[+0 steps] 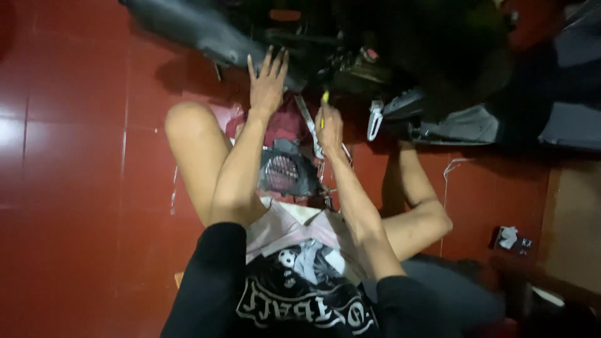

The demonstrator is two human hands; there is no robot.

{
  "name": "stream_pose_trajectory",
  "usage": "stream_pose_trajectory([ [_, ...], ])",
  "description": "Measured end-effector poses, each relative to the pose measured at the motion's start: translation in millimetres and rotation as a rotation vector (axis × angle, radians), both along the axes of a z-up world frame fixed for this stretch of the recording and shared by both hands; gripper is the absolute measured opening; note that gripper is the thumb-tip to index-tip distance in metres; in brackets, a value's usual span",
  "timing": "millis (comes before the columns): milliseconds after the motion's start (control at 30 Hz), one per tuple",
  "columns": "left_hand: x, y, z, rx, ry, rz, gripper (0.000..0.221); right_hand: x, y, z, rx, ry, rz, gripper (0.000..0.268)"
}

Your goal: Scrubbing and cleaning motorcycle engine components using a brush and hand tools.

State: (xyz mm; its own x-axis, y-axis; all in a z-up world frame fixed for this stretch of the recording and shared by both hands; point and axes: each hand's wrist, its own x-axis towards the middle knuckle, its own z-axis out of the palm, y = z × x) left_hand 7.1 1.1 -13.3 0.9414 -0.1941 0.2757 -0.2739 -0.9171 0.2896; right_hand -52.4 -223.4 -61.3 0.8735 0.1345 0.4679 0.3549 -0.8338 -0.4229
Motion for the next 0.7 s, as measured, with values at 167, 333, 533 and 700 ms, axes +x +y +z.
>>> stream_pose_trajectory([
  [167, 1, -4, -6, 0.023, 0.034, 0.014, 0.092, -7, 15, 55, 0.04, -0.082, -0.012, 0.036],
  [333, 0, -5, -3, 0.02, 0.047, 0.028, 0.09, -1, 14, 51, 0.051, 0.097, -0.007, 0.032],
  [533, -1, -1, 2, -0.02, 0.002, 0.012, 0.088, -23, -29, -53, 0.11, 0.236, -0.134, 0.033],
  [700, -1, -4, -10, -0.007, 0.008, 0.017, 0.082, -46, -18, 10, 0.057, 0.246, -0.023, 0.028],
])
